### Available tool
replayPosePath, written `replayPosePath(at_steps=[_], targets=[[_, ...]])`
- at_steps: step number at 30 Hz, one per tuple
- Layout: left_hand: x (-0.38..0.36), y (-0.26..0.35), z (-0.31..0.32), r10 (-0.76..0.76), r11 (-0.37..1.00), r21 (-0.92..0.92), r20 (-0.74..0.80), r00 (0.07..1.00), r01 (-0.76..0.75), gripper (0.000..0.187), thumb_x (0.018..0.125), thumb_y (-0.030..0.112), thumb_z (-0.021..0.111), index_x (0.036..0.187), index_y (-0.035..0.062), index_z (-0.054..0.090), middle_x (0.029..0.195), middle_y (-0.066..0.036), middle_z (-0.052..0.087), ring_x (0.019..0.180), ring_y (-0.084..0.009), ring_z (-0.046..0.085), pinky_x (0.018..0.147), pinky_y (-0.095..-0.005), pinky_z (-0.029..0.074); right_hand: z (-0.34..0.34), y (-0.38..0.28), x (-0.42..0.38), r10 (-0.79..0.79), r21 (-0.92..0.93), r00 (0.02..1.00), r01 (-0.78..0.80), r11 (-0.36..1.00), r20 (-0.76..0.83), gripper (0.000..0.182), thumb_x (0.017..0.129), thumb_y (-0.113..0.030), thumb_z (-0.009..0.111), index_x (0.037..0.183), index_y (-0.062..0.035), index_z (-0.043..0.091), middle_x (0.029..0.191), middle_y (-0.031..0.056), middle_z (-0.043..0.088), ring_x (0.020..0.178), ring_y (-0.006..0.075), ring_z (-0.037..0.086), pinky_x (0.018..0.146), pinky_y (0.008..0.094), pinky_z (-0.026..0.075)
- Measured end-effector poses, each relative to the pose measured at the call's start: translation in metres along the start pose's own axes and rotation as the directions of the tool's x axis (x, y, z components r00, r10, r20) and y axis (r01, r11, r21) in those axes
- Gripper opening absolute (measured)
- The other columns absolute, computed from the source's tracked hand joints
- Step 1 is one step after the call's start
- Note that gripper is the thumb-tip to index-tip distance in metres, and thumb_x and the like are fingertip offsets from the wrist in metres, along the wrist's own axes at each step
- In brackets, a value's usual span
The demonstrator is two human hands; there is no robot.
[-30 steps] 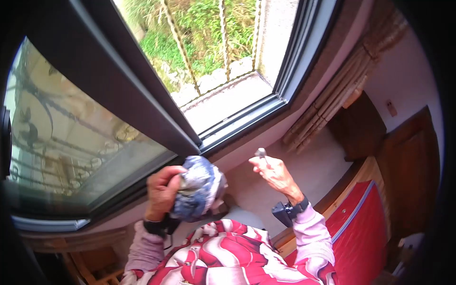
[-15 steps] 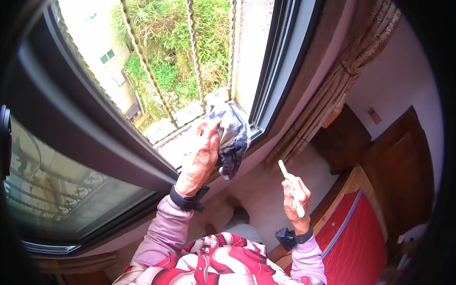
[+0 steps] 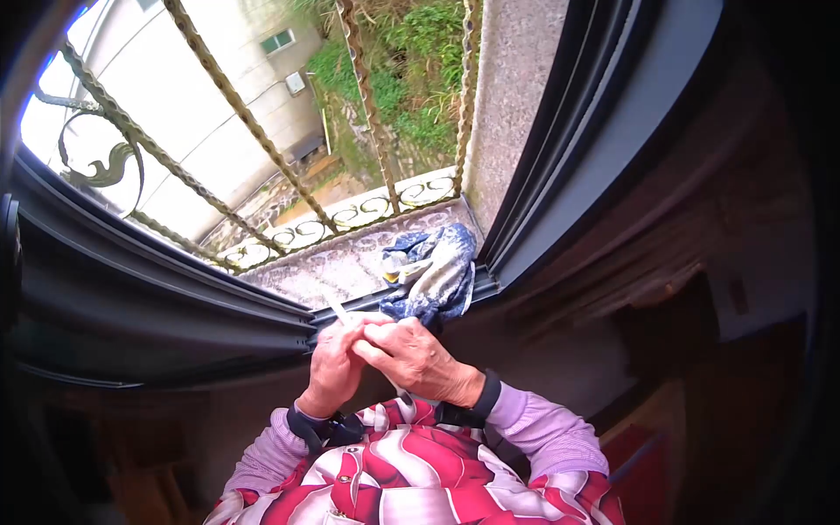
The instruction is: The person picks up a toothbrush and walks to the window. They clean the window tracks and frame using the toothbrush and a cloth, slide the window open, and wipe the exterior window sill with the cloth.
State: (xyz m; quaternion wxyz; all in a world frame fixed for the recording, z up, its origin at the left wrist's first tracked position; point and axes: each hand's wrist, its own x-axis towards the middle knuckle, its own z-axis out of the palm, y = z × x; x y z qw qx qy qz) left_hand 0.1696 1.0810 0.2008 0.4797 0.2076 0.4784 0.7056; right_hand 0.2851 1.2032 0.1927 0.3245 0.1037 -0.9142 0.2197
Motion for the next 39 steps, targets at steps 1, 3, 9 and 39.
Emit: replayPosePath(at_steps=[1, 3, 9, 39], targets=[[-0.007, 0.005, 0.003, -0.013, 0.999, 0.033, -0.124, 0.992, 0.018, 0.029, 0.1, 0.016, 0.041, 0.108, -0.0063, 0.057, 0.101, -0.014, 0.064, 0.095, -0.0191, 0.063, 0.086, -0.0303, 0.049, -0.007, -0.001, 0.0, -0.024, -0.108, 0.999, 0.027, 0.994, 0.033, 0.044, 0.073, -0.008, 0.069, 0.115, -0.0062, 0.058, 0.108, 0.0097, 0.058, 0.092, 0.0243, 0.058, 0.076, 0.0347, 0.045], [-0.024, 0.011, 0.004, 0.262, 0.944, 0.234, -0.097, 0.96, -0.234, 0.026, 0.101, 0.017, 0.041, 0.103, -0.005, 0.055, 0.096, -0.014, 0.064, 0.09, -0.0201, 0.064, 0.083, -0.0306, 0.051, -0.01, 0.005, -0.023, 0.039, -0.116, 0.994, -0.051, 0.992, -0.099, 0.04, 0.076, -0.01, 0.07, 0.114, -0.0051, 0.057, 0.105, 0.0102, 0.058, 0.091, 0.0245, 0.057, 0.075, 0.0375, 0.045], [-0.071, 0.037, -0.026, 0.631, 0.321, 0.831, 0.17, 0.757, -0.454, 0.007, 0.089, 0.002, 0.057, 0.094, -0.0021, 0.061, 0.067, -0.008, 0.056, 0.055, -0.0163, 0.053, 0.051, -0.0265, 0.04, -0.016, 0.025, -0.072, 0.777, -0.179, 0.622, -0.779, 0.601, -0.096, 0.043, 0.088, -0.036, 0.064, 0.103, 0.0028, 0.054, 0.085, 0.02, 0.06, 0.072, 0.0367, 0.062, 0.061, 0.0438, 0.049], [-0.033, -0.064, -0.094, 0.622, 0.182, 0.981, -0.062, 0.78, -0.067, 0.019, 0.078, -0.005, 0.061, 0.092, 0.0061, 0.065, 0.095, -0.009, 0.064, 0.081, -0.0321, 0.066, 0.065, -0.0387, 0.055, 0.167, 0.127, 0.087, -0.006, -0.306, 0.835, 0.207, 0.929, 0.55, 0.031, 0.086, -0.02, 0.052, 0.116, -0.0156, 0.059, 0.122, 0.005, 0.052, 0.109, 0.0287, 0.05, 0.087, 0.06, 0.038]])
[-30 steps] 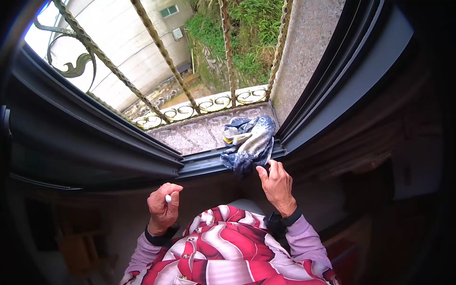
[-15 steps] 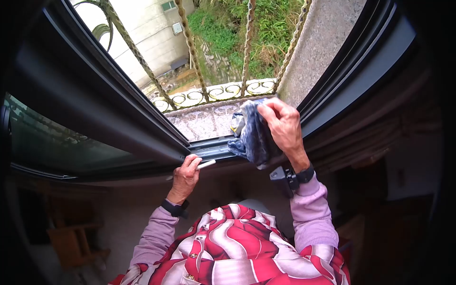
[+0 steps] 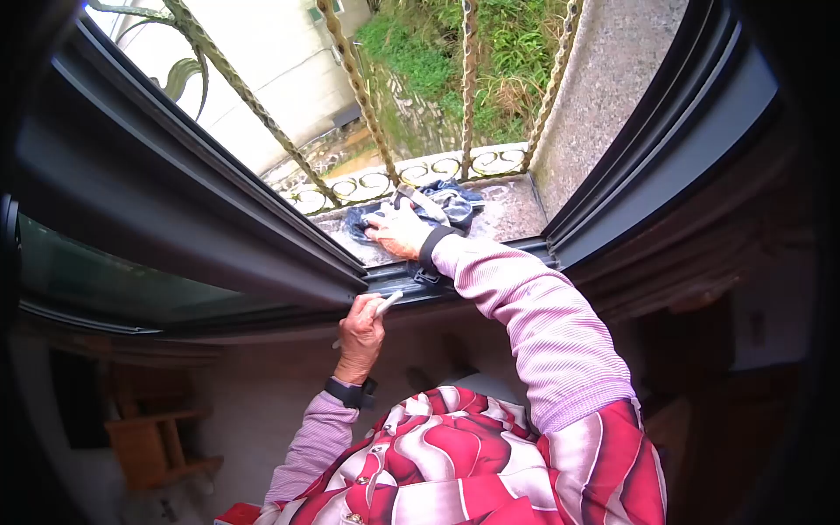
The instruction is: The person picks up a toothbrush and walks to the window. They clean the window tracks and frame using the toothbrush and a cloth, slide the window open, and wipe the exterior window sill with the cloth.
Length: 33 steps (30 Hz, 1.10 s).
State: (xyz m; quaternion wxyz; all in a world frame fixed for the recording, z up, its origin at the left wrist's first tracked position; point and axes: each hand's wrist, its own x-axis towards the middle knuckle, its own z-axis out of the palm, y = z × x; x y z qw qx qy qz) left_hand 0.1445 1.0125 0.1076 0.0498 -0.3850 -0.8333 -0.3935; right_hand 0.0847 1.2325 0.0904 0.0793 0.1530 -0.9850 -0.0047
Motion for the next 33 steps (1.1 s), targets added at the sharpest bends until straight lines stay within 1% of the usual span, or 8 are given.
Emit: replayPosePath(at_steps=[9, 10, 12, 16, 19, 24, 30, 33], targets=[[-0.001, 0.0, 0.002, -0.025, 0.999, -0.031, -0.004, 1.0, 0.025, 0.016, 0.079, -0.004, 0.062, 0.093, 0.0045, 0.064, 0.094, -0.01, 0.063, 0.08, -0.0323, 0.066, 0.062, -0.0388, 0.054, -0.046, 0.035, -0.07, 0.044, 0.063, 0.959, -0.063, 0.996, 0.279, 0.03, 0.085, -0.015, 0.05, 0.112, -0.0217, 0.063, 0.105, 0.0065, 0.051, 0.101, 0.029, 0.051, 0.089, 0.0515, 0.038], [-0.001, 0.0, 0.004, -0.021, 0.999, -0.028, -0.01, 1.0, 0.02, 0.017, 0.079, -0.004, 0.062, 0.093, 0.0047, 0.064, 0.094, -0.01, 0.063, 0.08, -0.0323, 0.066, 0.062, -0.039, 0.054, -0.034, 0.037, -0.075, 0.028, 0.082, 0.977, -0.046, 0.996, 0.21, 0.033, 0.086, -0.015, 0.05, 0.116, -0.0231, 0.061, 0.11, 0.0061, 0.051, 0.101, 0.0288, 0.051, 0.089, 0.053, 0.038], [0.001, -0.001, 0.005, -0.012, 1.0, -0.023, -0.001, 1.0, 0.012, 0.016, 0.079, -0.004, 0.062, 0.092, 0.005, 0.064, 0.094, -0.01, 0.063, 0.079, -0.0323, 0.066, 0.062, -0.0393, 0.054, -0.038, 0.031, -0.064, 0.016, 0.163, 0.964, -0.061, 0.985, 0.264, 0.03, 0.089, -0.021, 0.047, 0.116, -0.0214, 0.061, 0.124, 0.0105, 0.051, 0.112, 0.0356, 0.049, 0.094, 0.0688, 0.03], [-0.001, -0.001, 0.005, -0.007, 1.0, 0.015, 0.003, 1.0, 0.007, 0.015, 0.08, -0.003, 0.06, 0.089, 0.0082, 0.063, 0.094, -0.007, 0.061, 0.076, -0.0312, 0.066, 0.062, -0.0396, 0.054, -0.023, 0.016, -0.012, 0.027, 0.084, 0.984, -0.042, 0.996, 0.176, 0.026, 0.088, -0.022, 0.05, 0.11, -0.0189, 0.063, 0.114, 0.0101, 0.053, 0.105, 0.0325, 0.053, 0.083, 0.0594, 0.04], [-0.003, -0.002, 0.007, -0.011, 1.0, -0.002, -0.03, 0.999, 0.011, 0.014, 0.08, -0.003, 0.059, 0.089, 0.0077, 0.062, 0.095, -0.007, 0.061, 0.077, -0.0316, 0.066, 0.063, -0.0398, 0.055, 0.012, 0.017, 0.012, -0.011, 0.126, 1.0, 0.014, 0.992, -0.021, 0.017, 0.085, -0.021, 0.052, 0.096, -0.0179, 0.065, 0.107, 0.006, 0.053, 0.1, 0.0304, 0.054, 0.078, 0.0532, 0.041], [-0.002, 0.0, 0.006, 0.0, 1.0, 0.019, -0.025, 1.0, 0.0, 0.015, 0.081, -0.004, 0.059, 0.09, 0.0067, 0.062, 0.095, -0.008, 0.061, 0.078, -0.0315, 0.066, 0.065, -0.0393, 0.056, -0.02, 0.011, -0.03, -0.054, 0.178, 0.983, 0.023, 0.984, 0.175, 0.015, 0.087, -0.024, 0.053, 0.091, -0.0168, 0.065, 0.109, 0.0049, 0.054, 0.103, 0.03, 0.051, 0.083, 0.0583, 0.039], [-0.003, -0.003, 0.009, 0.012, 1.0, 0.001, -0.031, 0.999, -0.012, 0.014, 0.08, -0.005, 0.059, 0.092, 0.0031, 0.062, 0.096, -0.01, 0.062, 0.079, -0.0315, 0.066, 0.064, -0.0382, 0.056, -0.004, 0.007, -0.009, 0.024, 0.1, 0.995, -0.033, 0.994, 0.096, 0.018, 0.089, -0.023, 0.05, 0.097, -0.0154, 0.064, 0.106, 0.0053, 0.053, 0.1, 0.03, 0.053, 0.082, 0.0585, 0.039], [-0.005, -0.001, 0.009, -0.037, 0.999, -0.036, -0.034, 0.999, 0.036, 0.017, 0.079, -0.005, 0.061, 0.093, 0.0032, 0.064, 0.097, -0.012, 0.064, 0.082, -0.0329, 0.066, 0.063, -0.0383, 0.055, 0.002, 0.014, 0.008, -0.024, 0.172, 1.0, 0.023, 0.985, 0.004, 0.017, 0.087, -0.018, 0.049, 0.099, -0.0148, 0.061, 0.102, 0.0044, 0.052, 0.094, 0.0287, 0.055, 0.076, 0.0516, 0.041]])
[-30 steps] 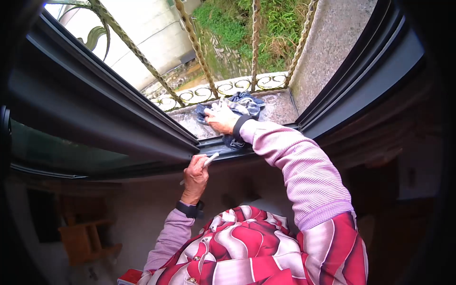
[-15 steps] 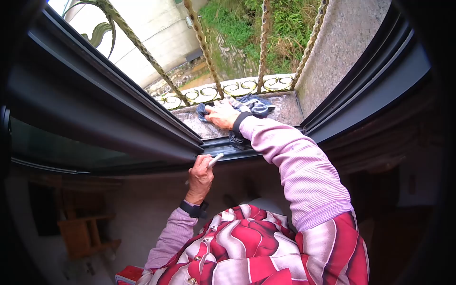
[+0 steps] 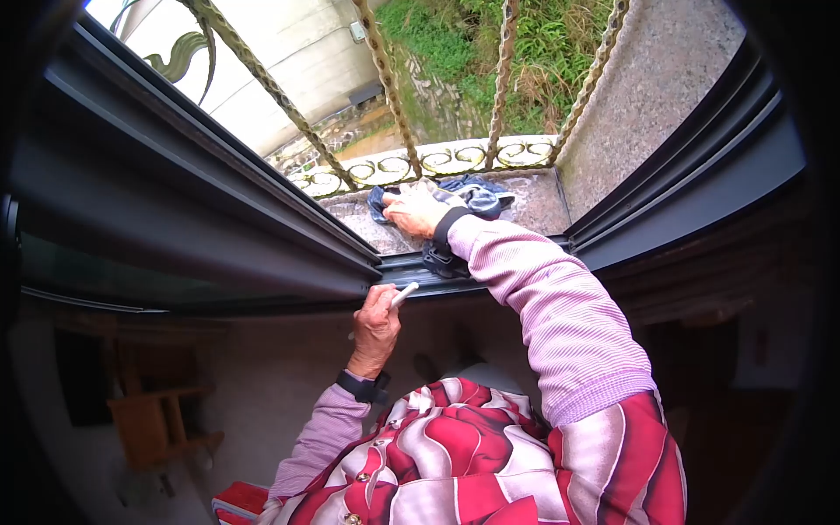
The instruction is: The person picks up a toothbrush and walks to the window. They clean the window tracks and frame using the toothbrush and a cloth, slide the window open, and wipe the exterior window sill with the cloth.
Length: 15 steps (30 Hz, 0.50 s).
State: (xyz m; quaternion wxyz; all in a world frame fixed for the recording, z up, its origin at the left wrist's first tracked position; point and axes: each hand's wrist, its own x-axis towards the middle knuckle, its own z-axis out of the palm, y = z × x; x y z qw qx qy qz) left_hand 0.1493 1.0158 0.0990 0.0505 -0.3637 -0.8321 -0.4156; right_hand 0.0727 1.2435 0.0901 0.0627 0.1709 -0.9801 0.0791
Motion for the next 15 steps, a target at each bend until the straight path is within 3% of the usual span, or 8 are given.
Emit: replayPosePath(at_steps=[1, 3, 4, 7, 11, 12, 15], targets=[[0.001, 0.001, -0.001, -0.012, 1.0, -0.003, 0.001, 1.0, 0.012, 0.016, 0.079, -0.005, 0.061, 0.093, 0.0031, 0.064, 0.097, -0.012, 0.064, 0.082, -0.0329, 0.066, 0.064, -0.0383, 0.055, 0.0, 0.001, 0.001, 0.002, -0.018, 1.0, -0.002, 1.0, 0.022, 0.018, 0.086, -0.016, 0.05, 0.101, -0.014, 0.06, 0.102, 0.0047, 0.052, 0.094, 0.0282, 0.054, 0.077, 0.049, 0.041], [0.003, 0.001, -0.002, -0.027, 1.0, -0.013, -0.002, 1.0, 0.027, 0.016, 0.08, -0.004, 0.062, 0.093, 0.003, 0.064, 0.097, -0.011, 0.064, 0.082, -0.0328, 0.066, 0.064, -0.0384, 0.055, -0.002, -0.001, -0.013, -0.032, -0.022, 0.999, 0.033, 0.999, 0.037, 0.014, 0.086, -0.019, 0.052, 0.095, -0.0158, 0.062, 0.101, 0.0054, 0.052, 0.097, 0.0287, 0.054, 0.078, 0.0543, 0.041], [0.002, 0.001, 0.0, -0.033, 0.999, -0.023, -0.009, 0.999, 0.033, 0.016, 0.08, -0.004, 0.062, 0.093, 0.003, 0.064, 0.097, -0.011, 0.064, 0.082, -0.0326, 0.066, 0.064, -0.0383, 0.055, -0.005, -0.004, -0.021, -0.008, -0.027, 0.991, 0.012, 1.0, 0.137, 0.013, 0.086, -0.019, 0.052, 0.095, -0.0155, 0.062, 0.102, 0.0057, 0.052, 0.1, 0.0288, 0.053, 0.08, 0.0553, 0.04], [0.003, 0.004, -0.003, -0.032, 0.999, -0.032, 0.001, 0.999, 0.032, 0.016, 0.079, -0.006, 0.06, 0.092, 0.0039, 0.063, 0.095, -0.01, 0.063, 0.079, -0.0317, 0.066, 0.062, -0.0386, 0.055, -0.007, -0.012, -0.047, -0.022, 0.004, 1.0, 0.022, 1.0, 0.002, 0.012, 0.086, -0.018, 0.052, 0.093, -0.0148, 0.061, 0.104, 0.0054, 0.053, 0.102, 0.0278, 0.052, 0.08, 0.056, 0.04], [0.003, 0.001, -0.002, -0.047, 0.999, -0.013, 0.026, 0.999, 0.047, 0.017, 0.078, -0.005, 0.063, 0.093, 0.0028, 0.063, 0.096, -0.011, 0.064, 0.081, -0.0317, 0.067, 0.063, -0.0373, 0.054, -0.005, -0.004, -0.01, 0.033, -0.024, 0.999, -0.032, 0.999, 0.034, 0.012, 0.086, -0.018, 0.053, 0.094, -0.0139, 0.061, 0.101, 0.0047, 0.053, 0.094, 0.0276, 0.056, 0.076, 0.0534, 0.042], [0.002, 0.001, -0.001, -0.043, 0.999, -0.014, 0.021, 0.999, 0.043, 0.017, 0.078, -0.005, 0.063, 0.093, 0.0027, 0.063, 0.096, -0.011, 0.064, 0.081, -0.0318, 0.067, 0.063, -0.0372, 0.054, -0.004, 0.0, -0.002, -0.005, -0.022, 0.999, 0.004, 1.0, -0.033, 0.011, 0.085, -0.019, 0.054, 0.092, -0.0147, 0.061, 0.1, 0.0045, 0.053, 0.089, 0.0275, 0.058, 0.072, 0.0503, 0.044], [0.0, 0.001, 0.001, -0.034, 0.999, -0.021, 0.006, 0.999, 0.035, 0.017, 0.078, -0.005, 0.063, 0.093, 0.0024, 0.063, 0.095, -0.011, 0.063, 0.081, -0.0317, 0.067, 0.063, -0.0371, 0.054, -0.004, 0.006, 0.002, -0.012, -0.007, 0.998, 0.012, 1.0, 0.059, 0.012, 0.084, -0.021, 0.054, 0.095, -0.017, 0.059, 0.099, 0.0043, 0.053, 0.091, 0.026, 0.056, 0.071, 0.045, 0.044]])
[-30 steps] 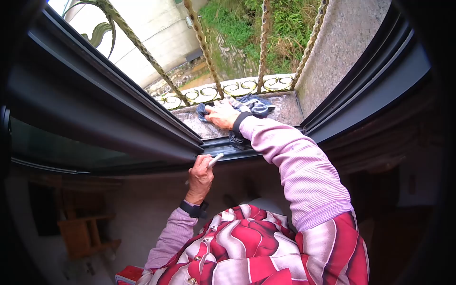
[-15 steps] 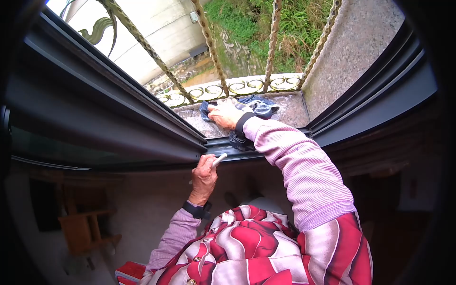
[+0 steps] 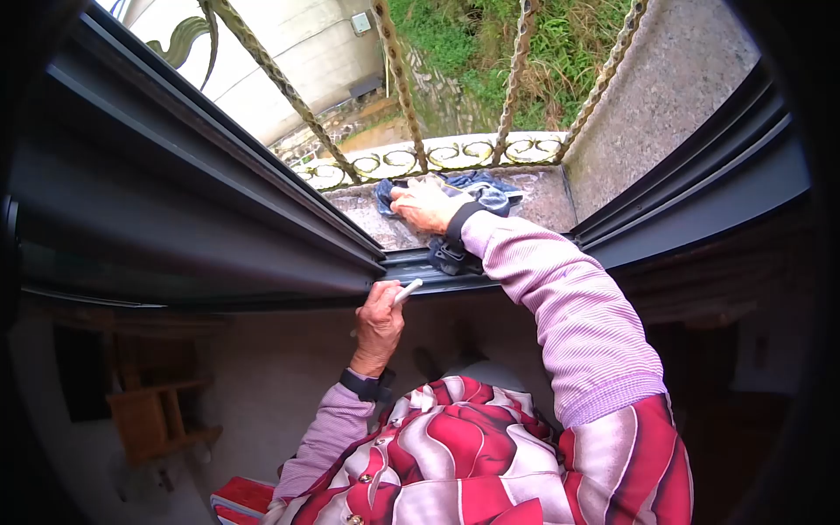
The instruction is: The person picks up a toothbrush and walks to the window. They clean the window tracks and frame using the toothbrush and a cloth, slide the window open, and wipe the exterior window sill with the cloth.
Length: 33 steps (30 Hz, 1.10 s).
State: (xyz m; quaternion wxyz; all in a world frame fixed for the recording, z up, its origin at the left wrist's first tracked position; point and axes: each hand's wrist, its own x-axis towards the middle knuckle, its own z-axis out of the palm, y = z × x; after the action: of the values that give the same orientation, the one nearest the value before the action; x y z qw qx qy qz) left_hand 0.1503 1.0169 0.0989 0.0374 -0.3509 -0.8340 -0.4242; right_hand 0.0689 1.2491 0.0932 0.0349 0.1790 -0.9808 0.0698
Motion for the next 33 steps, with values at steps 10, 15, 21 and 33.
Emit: replayPosePath(at_steps=[10, 15, 21, 33], targets=[[0.004, 0.0, -0.004, -0.015, 1.0, -0.018, 0.003, 1.0, 0.015, 0.012, 0.08, -0.002, 0.063, 0.091, 0.0027, 0.064, 0.093, -0.01, 0.063, 0.079, -0.0319, 0.066, 0.063, -0.0383, 0.053, 0.013, 0.033, -0.057, 0.154, -0.158, 0.985, -0.163, 0.974, -0.073, 0.012, 0.079, -0.026, 0.058, 0.077, -0.0156, 0.062, 0.074, 0.0059, 0.061, 0.073, 0.0283, 0.061, 0.053, 0.0462, 0.041], [0.005, 0.003, -0.006, -0.038, 0.999, -0.021, 0.017, 0.999, 0.038, 0.011, 0.079, -0.002, 0.064, 0.089, 0.0035, 0.063, 0.093, -0.01, 0.062, 0.077, -0.0325, 0.065, 0.062, -0.0395, 0.052, 0.007, 0.012, -0.016, 0.323, -0.002, 0.946, -0.323, 0.946, 0.001, 0.026, 0.077, -0.032, 0.06, 0.069, -0.0082, 0.067, 0.067, 0.0141, 0.064, 0.063, 0.0312, 0.065, 0.057, 0.0453, 0.05], [0.005, 0.002, -0.003, -0.014, 1.0, 0.004, 0.006, 1.0, 0.014, 0.012, 0.079, -0.002, 0.061, 0.087, 0.0065, 0.062, 0.093, -0.008, 0.062, 0.077, -0.0324, 0.065, 0.063, -0.0412, 0.053, 0.013, 0.004, 0.015, 0.412, 0.186, 0.911, -0.401, 0.897, -0.025, 0.028, 0.069, -0.03, 0.062, 0.065, -0.003, 0.067, 0.065, 0.0189, 0.065, 0.064, 0.0324, 0.067, 0.061, 0.0408, 0.054], [0.003, 0.0, -0.003, -0.036, 0.999, -0.026, 0.0, 0.999, 0.036, 0.012, 0.078, -0.001, 0.065, 0.09, 0.0039, 0.064, 0.094, -0.01, 0.063, 0.079, -0.0332, 0.066, 0.064, -0.0395, 0.053, 0.019, 0.003, 0.025, 0.571, 0.279, 0.811, -0.581, 0.765, 0.126, 0.025, 0.069, -0.03, 0.062, 0.075, -0.0067, 0.07, 0.078, 0.0196, 0.068, 0.076, 0.0359, 0.067, 0.071, 0.0439, 0.053]])
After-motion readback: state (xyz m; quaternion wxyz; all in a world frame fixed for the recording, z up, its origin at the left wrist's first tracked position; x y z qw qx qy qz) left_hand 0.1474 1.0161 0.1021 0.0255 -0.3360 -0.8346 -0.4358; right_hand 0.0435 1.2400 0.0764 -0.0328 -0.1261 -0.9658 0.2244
